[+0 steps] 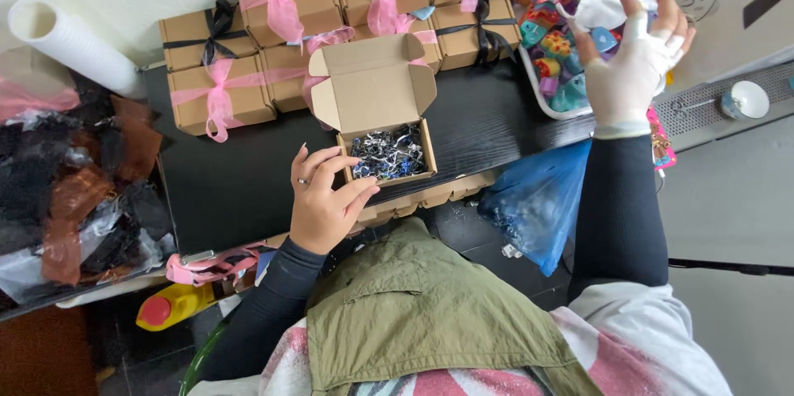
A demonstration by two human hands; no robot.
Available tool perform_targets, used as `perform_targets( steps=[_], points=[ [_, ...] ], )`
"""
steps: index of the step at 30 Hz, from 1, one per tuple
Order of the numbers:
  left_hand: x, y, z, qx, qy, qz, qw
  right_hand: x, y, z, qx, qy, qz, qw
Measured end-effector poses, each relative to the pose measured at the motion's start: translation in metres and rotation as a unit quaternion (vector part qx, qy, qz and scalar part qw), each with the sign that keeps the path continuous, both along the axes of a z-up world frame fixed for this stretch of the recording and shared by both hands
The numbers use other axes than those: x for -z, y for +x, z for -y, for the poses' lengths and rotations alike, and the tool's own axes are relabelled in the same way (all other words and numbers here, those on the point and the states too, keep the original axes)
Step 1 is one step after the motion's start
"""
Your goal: Packing small resin objects into a gift box and tying a pink ribbon around it.
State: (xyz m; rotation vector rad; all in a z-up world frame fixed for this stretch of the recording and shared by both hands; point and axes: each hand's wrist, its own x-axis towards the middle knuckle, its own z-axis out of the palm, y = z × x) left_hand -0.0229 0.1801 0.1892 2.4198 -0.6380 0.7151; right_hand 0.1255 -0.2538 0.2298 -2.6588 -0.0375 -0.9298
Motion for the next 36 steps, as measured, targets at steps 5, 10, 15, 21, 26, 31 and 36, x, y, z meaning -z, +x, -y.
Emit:
perform_targets(
  steps=[5,10,15,21,26,31,36],
  points=[
    [-0.006,0.002,0.003,0.001,-0.013,-0.011,1.000,0.013,0.046,0.028,-0.007,-0.052,-0.051,0.997],
    [-0.005,0.000,0.001,0.013,-0.014,-0.012,1.000,0.052,0.075,0.052,0.022,-0.062,-0.091,0.994],
    [-0.003,0.000,0.002,0.012,-0.010,0.004,1.000,0.059,0.062,0.068,-0.200,0.487,0.189,0.829],
    [-0.001,0.000,0.000,0.018,-0.008,0.007,1.000,0.007,-0.041,0.051,-0.053,0.133,0.005,0.990],
    [-0.003,0.001,0.002,0.030,-0.001,0.007,1.000,0.008,-0.065,0.022,0.071,-0.012,-0.166,0.983],
    [-0.005,0.001,0.004,0.038,0.014,0.002,0.999,0.027,-0.056,-0.002,0.125,-0.074,-0.102,0.984],
    [-0.006,0.002,0.003,0.042,0.006,0.003,0.999,0.043,-0.037,-0.007,0.201,-0.093,-0.096,0.970]
  ],
)
